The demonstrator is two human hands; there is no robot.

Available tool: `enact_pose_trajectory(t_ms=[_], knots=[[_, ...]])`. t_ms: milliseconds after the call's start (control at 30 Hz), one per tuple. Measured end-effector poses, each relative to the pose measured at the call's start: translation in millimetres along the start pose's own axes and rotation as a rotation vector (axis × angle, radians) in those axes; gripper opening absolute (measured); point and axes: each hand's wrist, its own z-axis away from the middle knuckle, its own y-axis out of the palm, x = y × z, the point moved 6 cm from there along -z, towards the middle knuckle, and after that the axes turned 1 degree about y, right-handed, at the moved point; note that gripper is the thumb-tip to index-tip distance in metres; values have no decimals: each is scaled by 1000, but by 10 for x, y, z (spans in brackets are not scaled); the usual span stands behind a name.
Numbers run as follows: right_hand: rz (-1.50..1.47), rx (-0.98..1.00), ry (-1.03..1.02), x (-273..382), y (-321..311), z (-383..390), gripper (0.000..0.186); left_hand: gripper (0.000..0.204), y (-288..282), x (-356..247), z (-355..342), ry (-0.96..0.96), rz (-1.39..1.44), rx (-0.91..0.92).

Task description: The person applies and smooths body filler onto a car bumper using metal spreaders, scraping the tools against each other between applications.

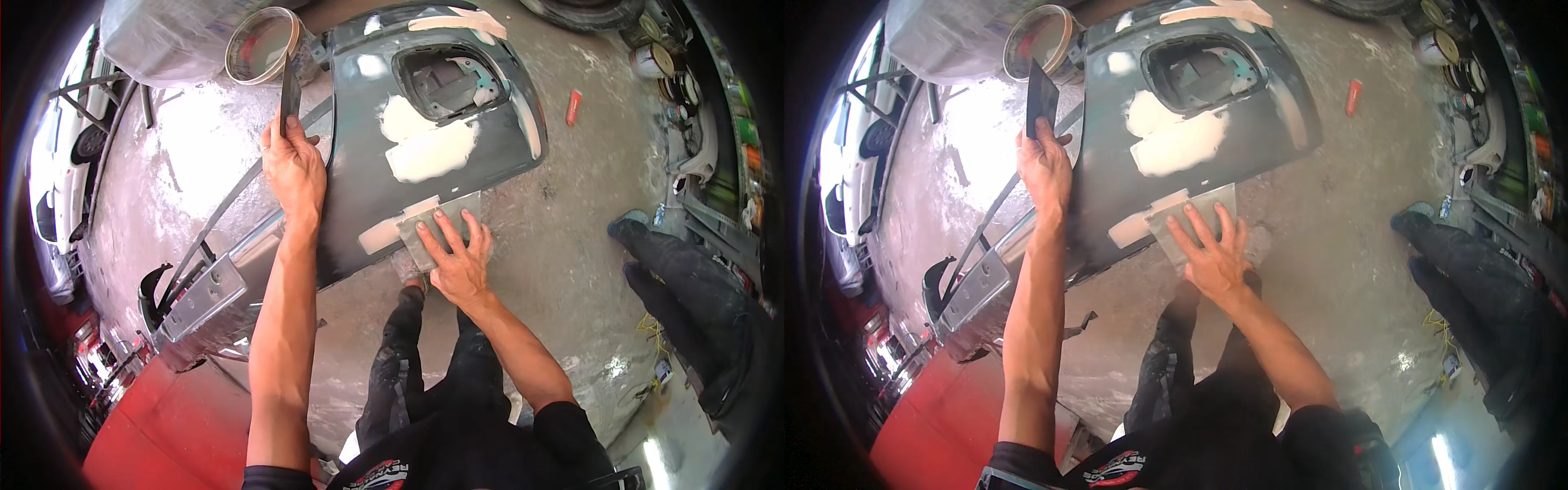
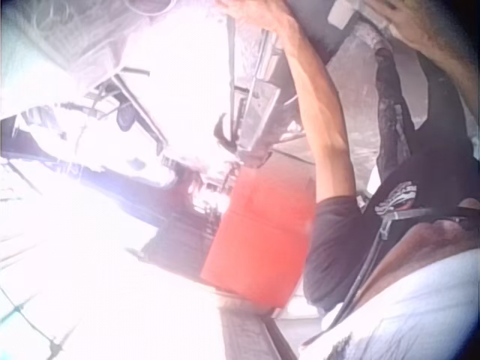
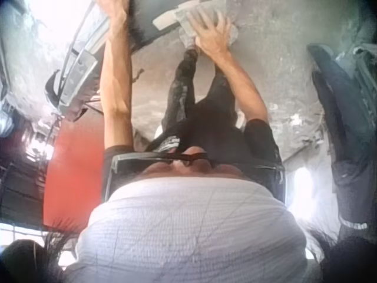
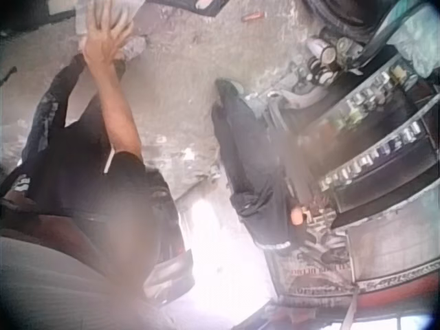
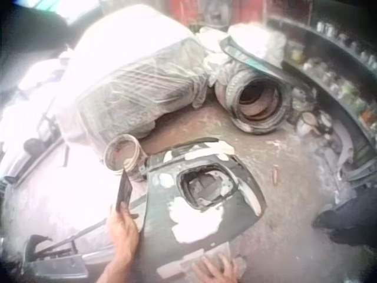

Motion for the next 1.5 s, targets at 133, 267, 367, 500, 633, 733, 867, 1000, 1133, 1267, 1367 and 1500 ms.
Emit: enact_pose_trajectory(t_ms=[133,267,367,500,633,733,867,1000,1133,1267,1367,1500], knots=[[-22,15,10,-25,-12,105,88,29,14,-4,-12,27,18,-5],[-27,163,57,41,-130,249,86,29,-9,19,-23,43,5,-20],[-25,155,129,19,-273,331,85,28,-15,26,-19,19,16,-13],[15,-56,129,-28,-422,196,86,29,-12,-16,-23,51,56,-23],[16,-64,40,-77,-366,27,87,30,-7,38,-26,12,40,-5],[61,-69,-9,-105,-309,-71,87,30,-19,28,-28,34,26,-18],[53,-46,-2,-118,-197,-114,83,29,-20,7,-7,34,10,-25],[41,-33,-19,-156,-120,-93,84,27,-29,22,12,28,24,-28],[10,-12,-10,-157,-93,-10,86,26,-12,20,0,71,11,-43],[-31,49,22,-182,-51,92,87,28,3,18,12,40,3,-29],[-101,165,27,-181,-82,229,87,29,-18,18,-6,38,-4,-28],[-55,289,79,-185,-79,493,92,30,-27,-17,0,31,-19,-24]])
